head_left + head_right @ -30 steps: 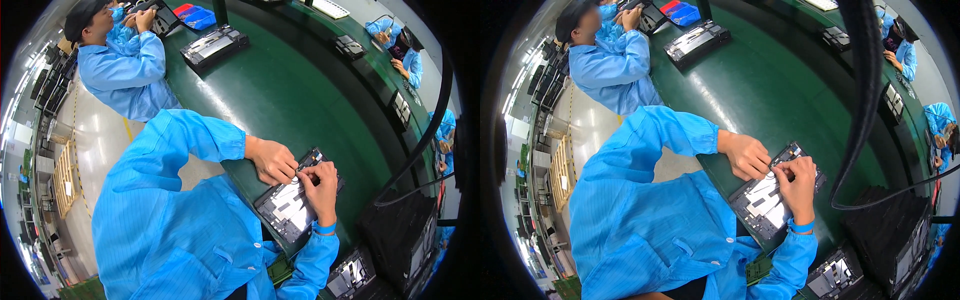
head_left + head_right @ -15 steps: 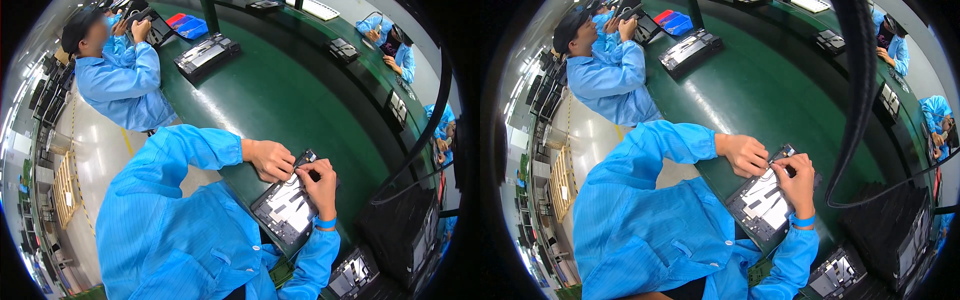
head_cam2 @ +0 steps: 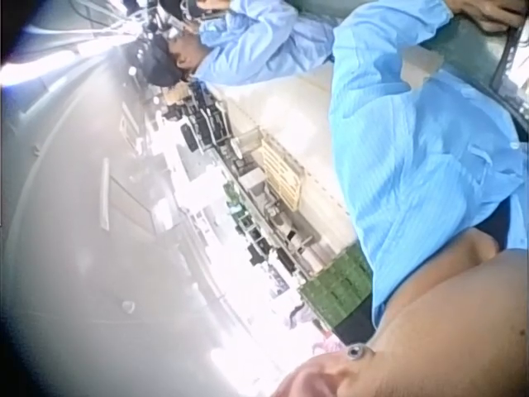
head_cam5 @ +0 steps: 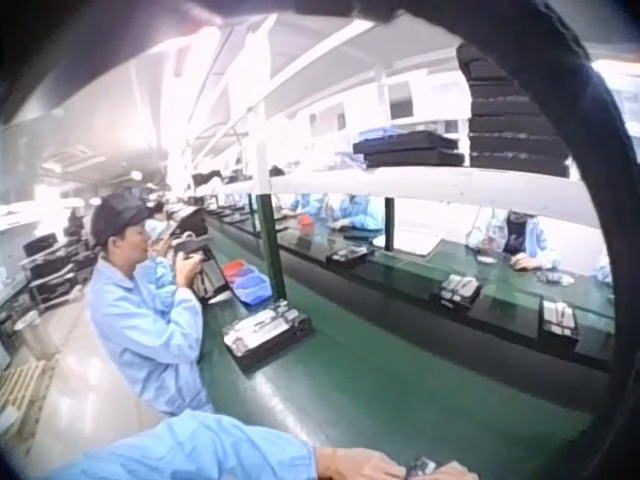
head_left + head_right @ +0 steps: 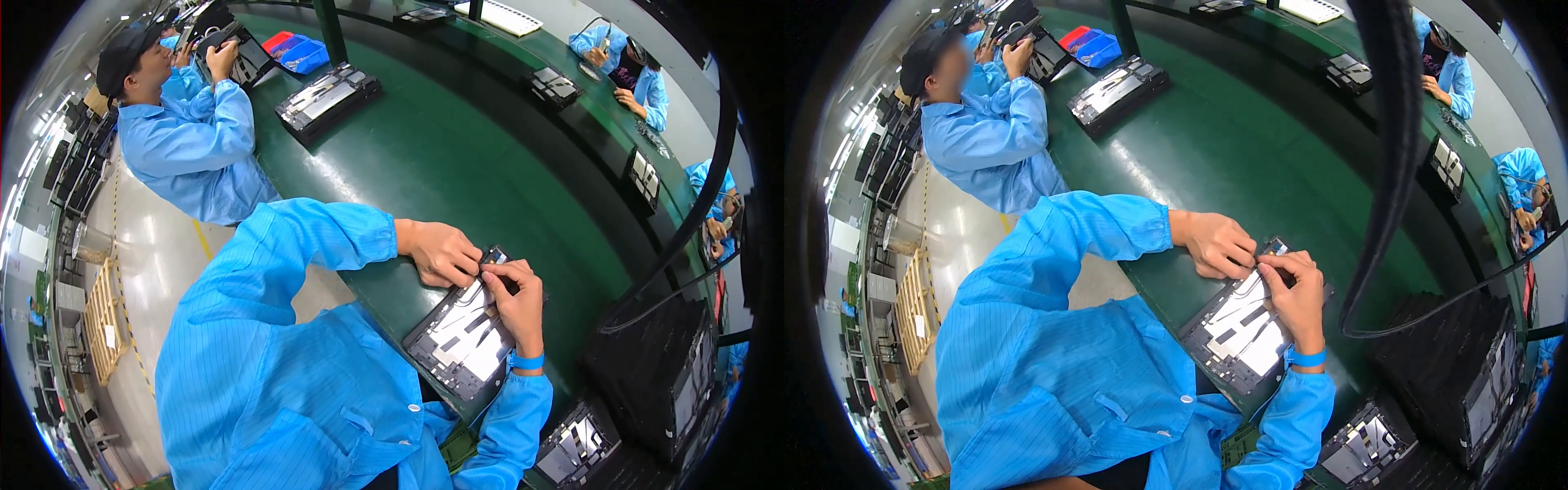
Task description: Manually assemble components and wires into a tablet or screen device on a production line.
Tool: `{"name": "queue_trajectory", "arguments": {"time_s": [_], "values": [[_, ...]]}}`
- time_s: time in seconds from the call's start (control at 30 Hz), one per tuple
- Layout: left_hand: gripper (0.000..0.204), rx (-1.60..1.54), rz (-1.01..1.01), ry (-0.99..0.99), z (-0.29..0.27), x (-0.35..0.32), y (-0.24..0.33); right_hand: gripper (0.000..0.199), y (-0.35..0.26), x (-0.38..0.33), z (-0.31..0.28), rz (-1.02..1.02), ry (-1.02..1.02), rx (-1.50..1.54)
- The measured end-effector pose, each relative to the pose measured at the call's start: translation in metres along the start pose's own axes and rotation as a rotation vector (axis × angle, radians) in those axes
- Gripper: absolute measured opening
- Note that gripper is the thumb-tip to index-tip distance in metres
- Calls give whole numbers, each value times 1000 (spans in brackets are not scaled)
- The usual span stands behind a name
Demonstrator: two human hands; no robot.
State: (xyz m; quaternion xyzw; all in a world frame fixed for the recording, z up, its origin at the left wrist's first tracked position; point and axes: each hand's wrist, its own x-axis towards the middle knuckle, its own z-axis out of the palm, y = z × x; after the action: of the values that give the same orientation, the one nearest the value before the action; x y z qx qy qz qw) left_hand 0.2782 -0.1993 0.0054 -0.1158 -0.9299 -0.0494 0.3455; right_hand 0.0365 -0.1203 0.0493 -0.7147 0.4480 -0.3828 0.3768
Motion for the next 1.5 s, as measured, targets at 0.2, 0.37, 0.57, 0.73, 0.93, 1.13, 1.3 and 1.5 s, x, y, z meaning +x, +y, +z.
{"name": "queue_trajectory", "arguments": {"time_s": [0.2,0.37,0.57,0.73,0.93,1.13,1.3,1.5], "values": [[15,15,10,-13,-1,2,-5,13,-2,1,2,14,16,-11],[13,48,30,-3,-1,2,-7,14,-5,3,10,85,113,159],[13,83,56,0,1,1,-6,12,2,1,10,139,138,42],[15,80,110,7,3,-2,-8,13,0,1,14,156,176,0],[16,83,48,12,1,-1,-12,11,-2,0,13,81,184,-36],[24,59,-73,48,4,-4,-2,13,6,-2,9,113,135,21],[32,10,-217,97,3,-6,11,26,9,2,10,170,105,116],[33,-17,-256,128,6,-8,10,32,4,5,8,189,77,105]]}}
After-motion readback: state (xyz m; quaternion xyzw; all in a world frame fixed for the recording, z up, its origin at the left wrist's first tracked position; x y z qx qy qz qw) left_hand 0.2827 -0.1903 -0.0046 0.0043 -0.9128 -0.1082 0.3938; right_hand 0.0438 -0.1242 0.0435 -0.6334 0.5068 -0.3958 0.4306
